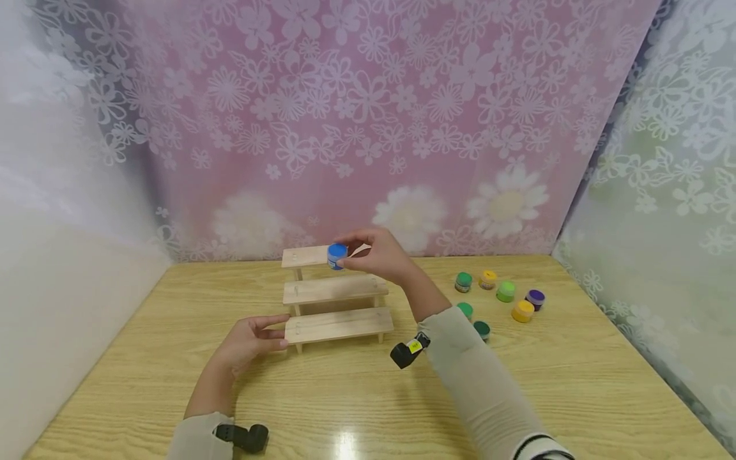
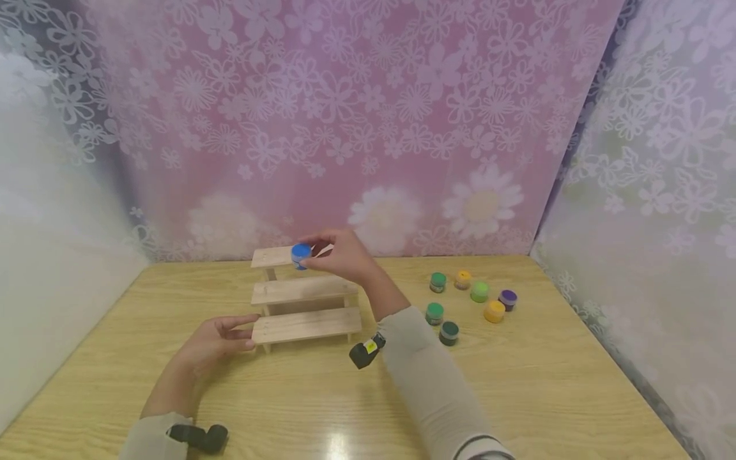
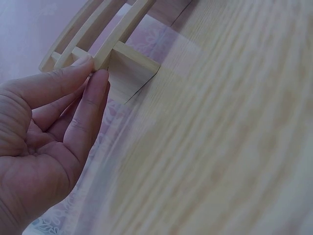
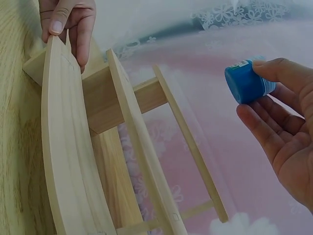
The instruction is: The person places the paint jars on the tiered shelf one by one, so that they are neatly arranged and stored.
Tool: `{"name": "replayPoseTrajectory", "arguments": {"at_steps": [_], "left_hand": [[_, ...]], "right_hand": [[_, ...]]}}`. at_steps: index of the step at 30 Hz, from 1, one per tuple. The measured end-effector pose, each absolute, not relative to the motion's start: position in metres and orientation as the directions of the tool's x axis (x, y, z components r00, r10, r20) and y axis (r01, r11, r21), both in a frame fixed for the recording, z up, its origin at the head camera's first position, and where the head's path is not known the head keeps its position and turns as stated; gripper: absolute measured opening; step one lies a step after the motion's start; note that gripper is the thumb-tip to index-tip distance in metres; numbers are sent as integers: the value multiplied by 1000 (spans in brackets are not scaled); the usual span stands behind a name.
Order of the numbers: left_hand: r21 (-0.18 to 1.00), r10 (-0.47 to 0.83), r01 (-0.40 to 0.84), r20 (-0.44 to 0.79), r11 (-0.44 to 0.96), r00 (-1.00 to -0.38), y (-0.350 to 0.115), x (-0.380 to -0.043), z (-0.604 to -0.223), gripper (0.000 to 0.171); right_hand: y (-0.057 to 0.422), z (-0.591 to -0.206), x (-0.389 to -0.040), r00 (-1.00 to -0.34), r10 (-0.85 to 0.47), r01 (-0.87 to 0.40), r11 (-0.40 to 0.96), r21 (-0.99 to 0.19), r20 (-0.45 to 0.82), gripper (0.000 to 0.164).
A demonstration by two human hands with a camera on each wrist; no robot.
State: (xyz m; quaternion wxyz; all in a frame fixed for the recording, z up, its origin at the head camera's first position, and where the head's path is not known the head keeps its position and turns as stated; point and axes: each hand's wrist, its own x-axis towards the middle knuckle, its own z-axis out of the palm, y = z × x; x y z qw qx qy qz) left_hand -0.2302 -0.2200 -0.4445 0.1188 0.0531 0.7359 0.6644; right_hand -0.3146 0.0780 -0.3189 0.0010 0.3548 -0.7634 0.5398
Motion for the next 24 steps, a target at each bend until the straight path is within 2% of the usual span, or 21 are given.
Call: {"name": "replayPoseTrajectory", "arguments": {"at_steps": [24], "left_hand": [[992, 244, -77, -98, 97, -965, -221, -231, -443, 59]], "right_hand": [[25, -331, -338, -839, -431, -480, 296, -826, 333, 36]]}}
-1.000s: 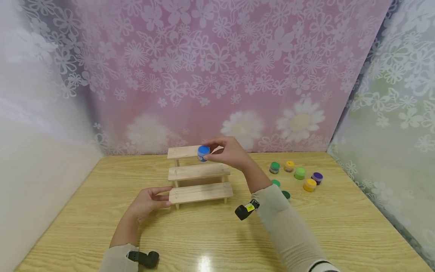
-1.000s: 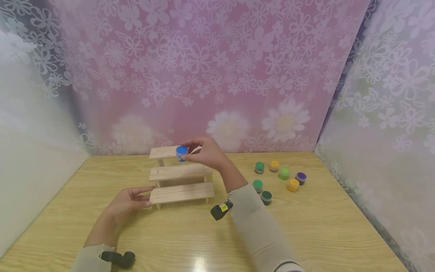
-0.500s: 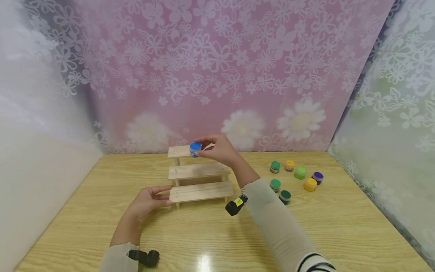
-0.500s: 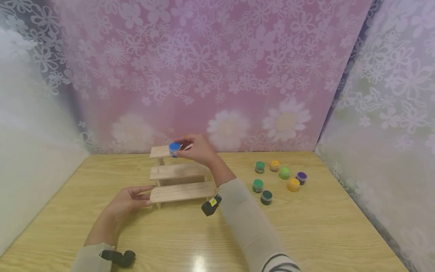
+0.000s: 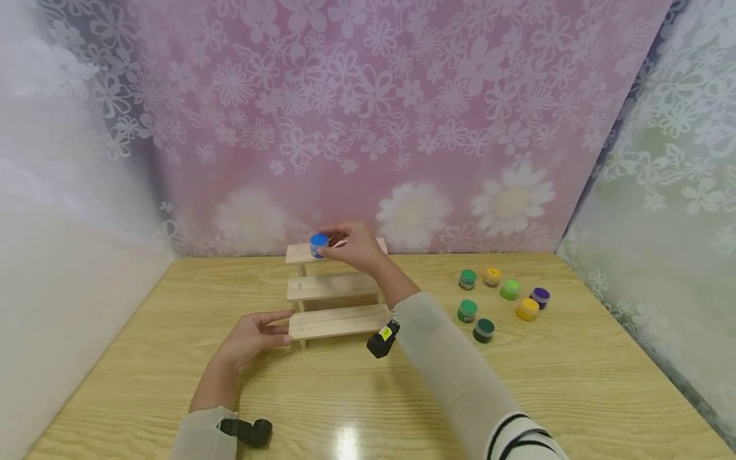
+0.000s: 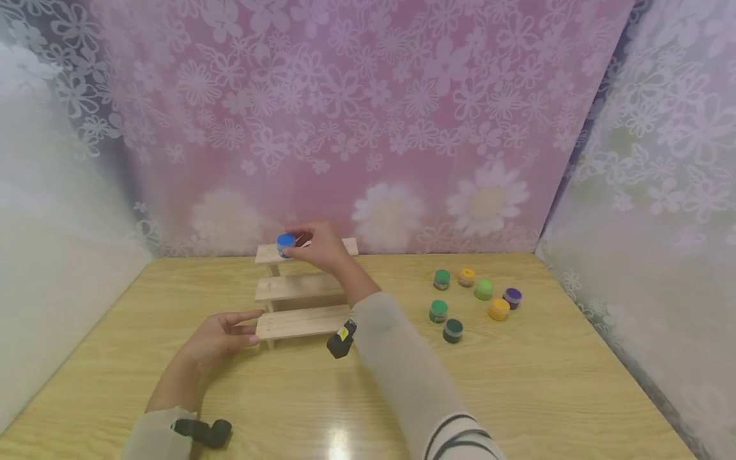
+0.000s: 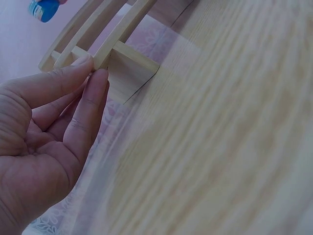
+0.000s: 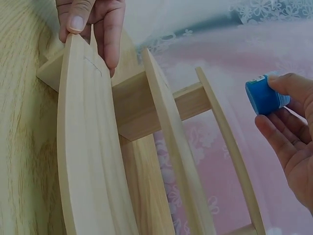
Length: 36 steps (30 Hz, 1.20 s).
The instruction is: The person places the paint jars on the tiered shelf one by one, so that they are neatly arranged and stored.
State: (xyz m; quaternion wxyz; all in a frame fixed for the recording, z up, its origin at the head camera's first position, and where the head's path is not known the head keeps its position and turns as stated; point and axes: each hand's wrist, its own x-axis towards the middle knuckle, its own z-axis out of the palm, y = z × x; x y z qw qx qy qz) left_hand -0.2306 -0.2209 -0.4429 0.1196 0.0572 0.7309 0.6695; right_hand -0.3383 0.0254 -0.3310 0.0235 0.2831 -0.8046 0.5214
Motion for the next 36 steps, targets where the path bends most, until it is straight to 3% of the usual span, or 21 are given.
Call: {"name": "replayPoseTrajectory", "arguments": {"at_steps": [17, 36], "left_hand": [[993, 260, -76, -97, 89, -961, -222, -234, -444, 59], [993, 255, -84, -101, 78, -962, -221, -233, -445, 59]], "right_hand": [[-4, -344, -351, -897, -352, -391, 352, -851, 266, 39], [-19, -354, -349, -914, -298, -385, 432, -815, 274, 41]]}}
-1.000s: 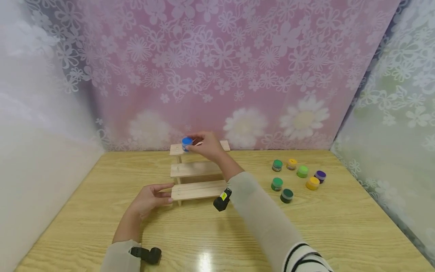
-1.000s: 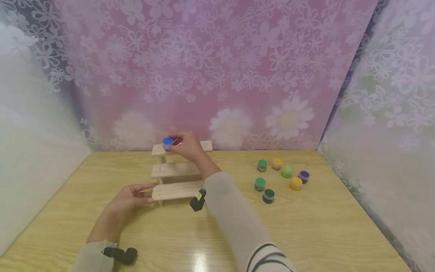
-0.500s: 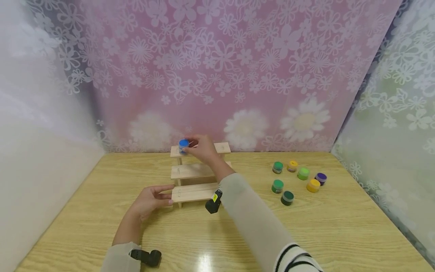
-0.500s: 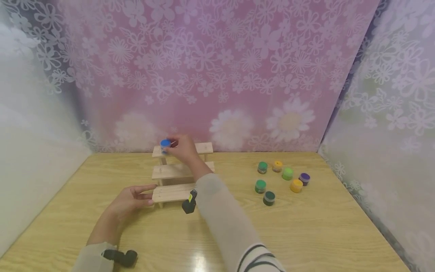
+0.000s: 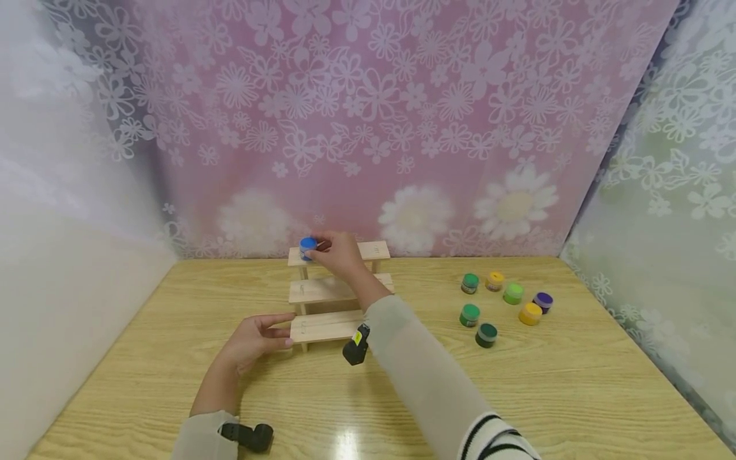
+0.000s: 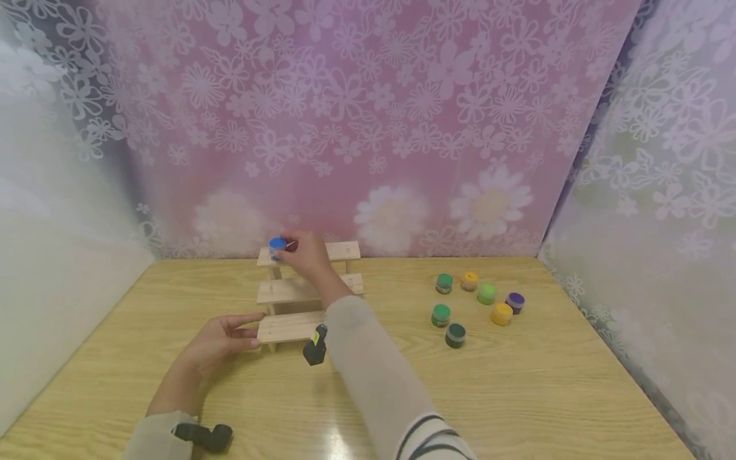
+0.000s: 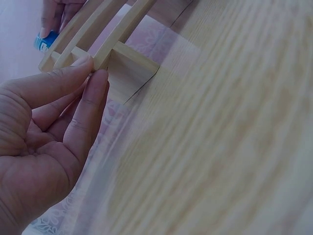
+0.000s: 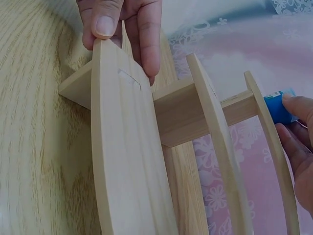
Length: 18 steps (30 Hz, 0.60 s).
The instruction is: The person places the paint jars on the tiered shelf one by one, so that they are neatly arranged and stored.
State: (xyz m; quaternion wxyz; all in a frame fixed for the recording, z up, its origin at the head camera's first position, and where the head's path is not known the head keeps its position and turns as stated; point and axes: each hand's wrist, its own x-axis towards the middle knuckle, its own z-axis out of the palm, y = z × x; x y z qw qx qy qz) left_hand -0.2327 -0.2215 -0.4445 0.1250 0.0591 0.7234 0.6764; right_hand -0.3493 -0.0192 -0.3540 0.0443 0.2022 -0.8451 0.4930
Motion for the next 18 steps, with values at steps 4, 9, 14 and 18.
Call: {"name": "replayPoseTrajectory", "arguments": {"at_steps": [4, 9, 14, 18], "left_hand": [[992, 241, -89, -108, 87, -964, -221, -233, -444, 59], [992, 236, -88, -108, 92, -966, -220, -233, -444, 59], [992, 236, -85, -106, 97, -966, -219, -233, -444, 58], [990, 215, -87, -109, 110, -971, -219, -232, -444, 57]], "right_hand": [[-18, -354, -348, -912, -300, -392, 440, -808, 280, 42], [-16, -354, -345, -919, -279, -384, 458, -802, 280, 42], [-9, -352, -340, -921, -261, -384, 463, -799, 291, 39], [-2, -350, -338, -908, -276, -411, 438, -800, 316, 39]]}}
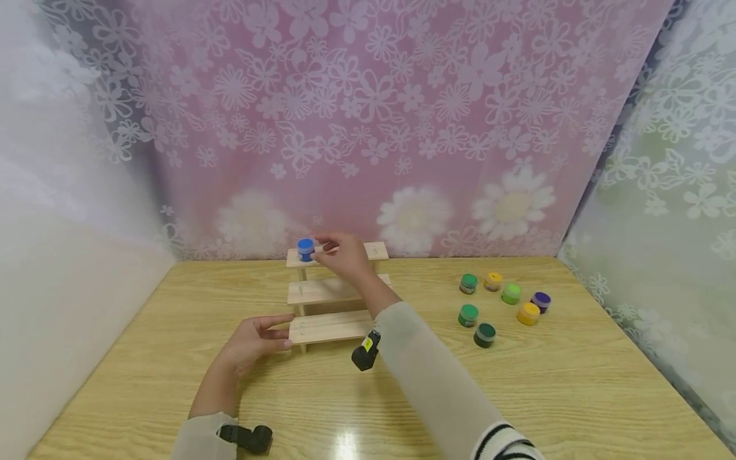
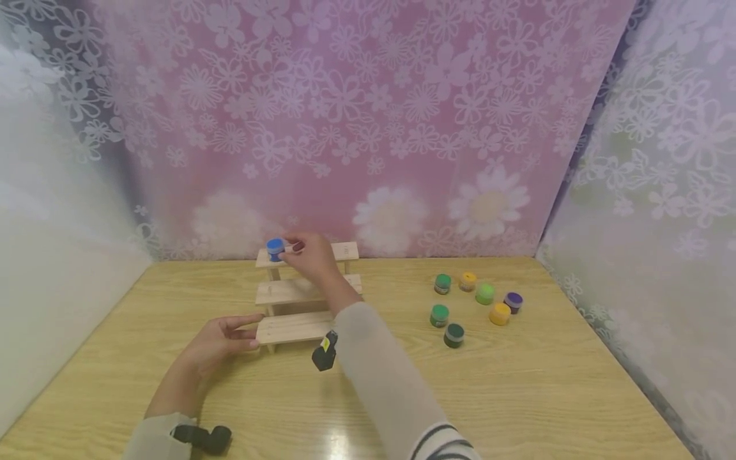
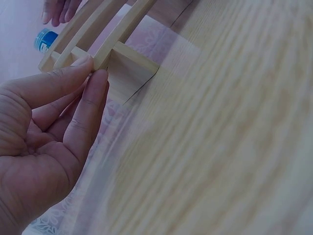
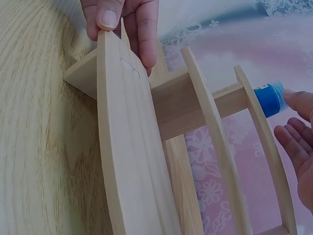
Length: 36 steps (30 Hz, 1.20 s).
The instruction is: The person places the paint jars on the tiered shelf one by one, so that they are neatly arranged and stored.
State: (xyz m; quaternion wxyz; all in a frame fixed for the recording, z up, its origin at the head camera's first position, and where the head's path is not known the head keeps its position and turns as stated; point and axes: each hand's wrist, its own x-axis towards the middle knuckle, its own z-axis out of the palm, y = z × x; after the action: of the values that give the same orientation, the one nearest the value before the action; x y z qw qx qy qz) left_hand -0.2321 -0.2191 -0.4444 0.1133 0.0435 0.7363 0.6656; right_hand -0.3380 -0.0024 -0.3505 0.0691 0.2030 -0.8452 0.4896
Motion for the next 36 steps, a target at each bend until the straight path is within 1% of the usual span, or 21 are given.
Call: {"name": "replayPoseTrajectory", "arguments": {"at_steps": [4, 13, 22, 29, 36], "left_hand": [[990, 210, -91, -112, 109, -971, -219, -232, -444, 58], [992, 245, -75, -97, 98, -965, -221, -231, -445, 60], [990, 215, -90, -112, 108, -970, -221, -232, -447, 59], [991, 225, -90, -110, 98, -968, -221, -233, -448, 60], [992, 232, -96, -114, 86, -966, -220, -231, -447, 60]], "right_hand": [[4, -349, -334, -902, -276, -424, 412, -807, 333, 39], [16, -349, -325, -880, -277, -465, 349, -814, 385, 39], [28, -349, -314, -846, -295, -520, 273, -810, 444, 33], [36, -346, -302, -849, -292, -510, 233, -828, 441, 33], [46, -341, -289, -818, -307, -554, 193, -810, 486, 30]]}}
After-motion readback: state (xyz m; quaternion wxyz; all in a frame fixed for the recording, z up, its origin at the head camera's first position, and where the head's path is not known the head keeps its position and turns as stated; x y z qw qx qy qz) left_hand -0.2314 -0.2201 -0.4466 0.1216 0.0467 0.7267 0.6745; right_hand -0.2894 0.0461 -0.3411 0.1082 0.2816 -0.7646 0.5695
